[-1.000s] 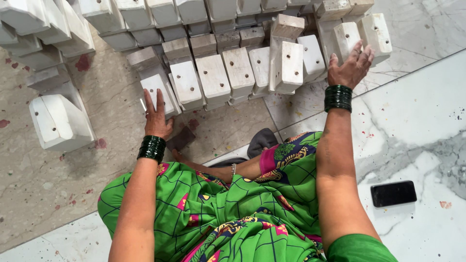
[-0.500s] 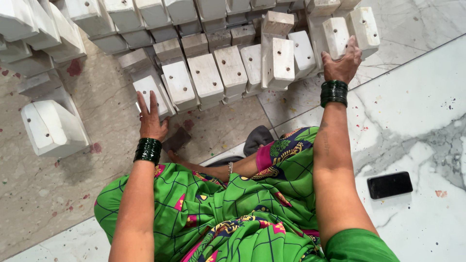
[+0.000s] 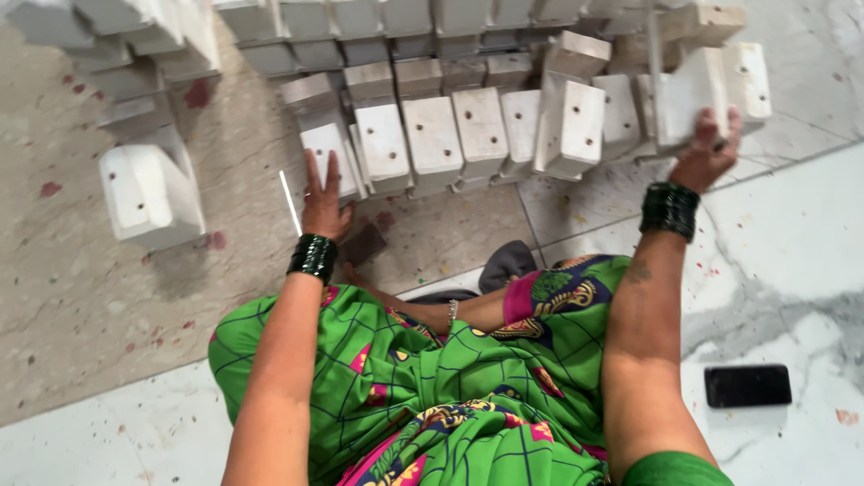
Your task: The person sits on the floor and arranges white plaster casting molds, picking them up one at a time and setting them into neat rows and stacks on the floor. She briefly handles a small dark rectangular object before resuming placing the molds.
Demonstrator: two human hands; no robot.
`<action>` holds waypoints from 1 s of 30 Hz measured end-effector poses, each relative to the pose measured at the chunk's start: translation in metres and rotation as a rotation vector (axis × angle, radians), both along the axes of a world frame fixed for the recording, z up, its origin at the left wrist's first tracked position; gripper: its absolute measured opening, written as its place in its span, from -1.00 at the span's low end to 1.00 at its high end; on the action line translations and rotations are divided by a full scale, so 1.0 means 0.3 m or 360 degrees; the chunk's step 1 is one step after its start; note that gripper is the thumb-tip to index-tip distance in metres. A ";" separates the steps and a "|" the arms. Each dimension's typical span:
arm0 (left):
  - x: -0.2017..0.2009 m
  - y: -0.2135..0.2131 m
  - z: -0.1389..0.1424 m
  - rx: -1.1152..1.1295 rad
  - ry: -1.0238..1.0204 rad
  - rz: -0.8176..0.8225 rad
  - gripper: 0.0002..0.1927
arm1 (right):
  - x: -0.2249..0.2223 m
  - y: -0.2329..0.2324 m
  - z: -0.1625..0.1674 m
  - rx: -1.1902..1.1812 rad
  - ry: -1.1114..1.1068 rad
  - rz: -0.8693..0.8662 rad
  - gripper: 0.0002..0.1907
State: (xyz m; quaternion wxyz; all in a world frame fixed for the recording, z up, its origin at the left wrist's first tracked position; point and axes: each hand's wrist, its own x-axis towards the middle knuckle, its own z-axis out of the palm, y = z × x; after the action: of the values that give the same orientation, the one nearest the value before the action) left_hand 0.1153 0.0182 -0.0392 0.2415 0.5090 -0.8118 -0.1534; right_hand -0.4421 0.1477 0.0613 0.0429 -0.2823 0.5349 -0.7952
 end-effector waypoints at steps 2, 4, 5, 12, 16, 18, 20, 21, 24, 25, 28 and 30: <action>-0.001 0.000 0.005 0.0078 0.0013 0.0015 0.25 | 0.019 0.010 0.005 -0.0109 -0.0031 0.0037 -0.38; -0.002 0.000 0.006 0.0103 0.0002 0.0047 0.25 | 0.068 0.044 0.003 -0.0075 -0.0108 0.0036 -0.39; -0.004 0.000 0.007 0.0116 0.0000 0.0059 0.25 | 0.091 0.055 0.006 -0.0067 -0.0125 0.0049 -0.40; -0.002 -0.008 -0.005 0.0253 -0.0018 0.0089 0.26 | 0.297 0.001 -0.011 0.0083 0.0673 0.0251 -0.33; 0.000 -0.017 -0.017 0.0210 0.0038 0.0049 0.27 | 0.485 -0.078 -0.041 0.0372 0.0982 0.0298 -0.36; -0.001 -0.018 -0.019 0.0162 0.0024 0.0061 0.27 | 0.582 -0.108 -0.047 0.0445 0.1025 0.0379 -0.44; -0.008 -0.015 -0.023 0.0052 -0.0015 0.0090 0.27 | 0.654 -0.114 -0.039 0.0492 0.1150 0.0441 -0.41; -0.011 -0.013 -0.023 0.0160 -0.0016 0.0140 0.23 | 0.676 -0.111 -0.029 0.0515 0.1211 0.0472 -0.39; -0.031 0.000 -0.024 0.0324 0.0013 0.0280 0.13 | 0.717 -0.090 -0.001 0.0666 0.1596 0.0339 -0.34; -0.040 0.002 -0.024 0.0267 0.0047 0.0325 0.10 | 0.726 -0.084 0.005 0.0697 0.1572 0.0358 -0.34; -0.058 0.002 -0.025 0.0197 0.0103 0.0422 0.05 | 0.743 -0.069 0.008 0.0792 0.1484 0.0444 -0.33; -0.060 -0.003 -0.023 0.0194 0.0137 0.0453 0.02 | 0.748 -0.066 0.003 0.0847 0.1398 0.0530 -0.33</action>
State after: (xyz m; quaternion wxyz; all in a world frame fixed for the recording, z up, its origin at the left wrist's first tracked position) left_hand 0.0974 0.0173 -0.0460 0.2640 0.6257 -0.7095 -0.1883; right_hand -0.2176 0.1278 0.0622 0.0106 -0.6487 0.6334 -0.4218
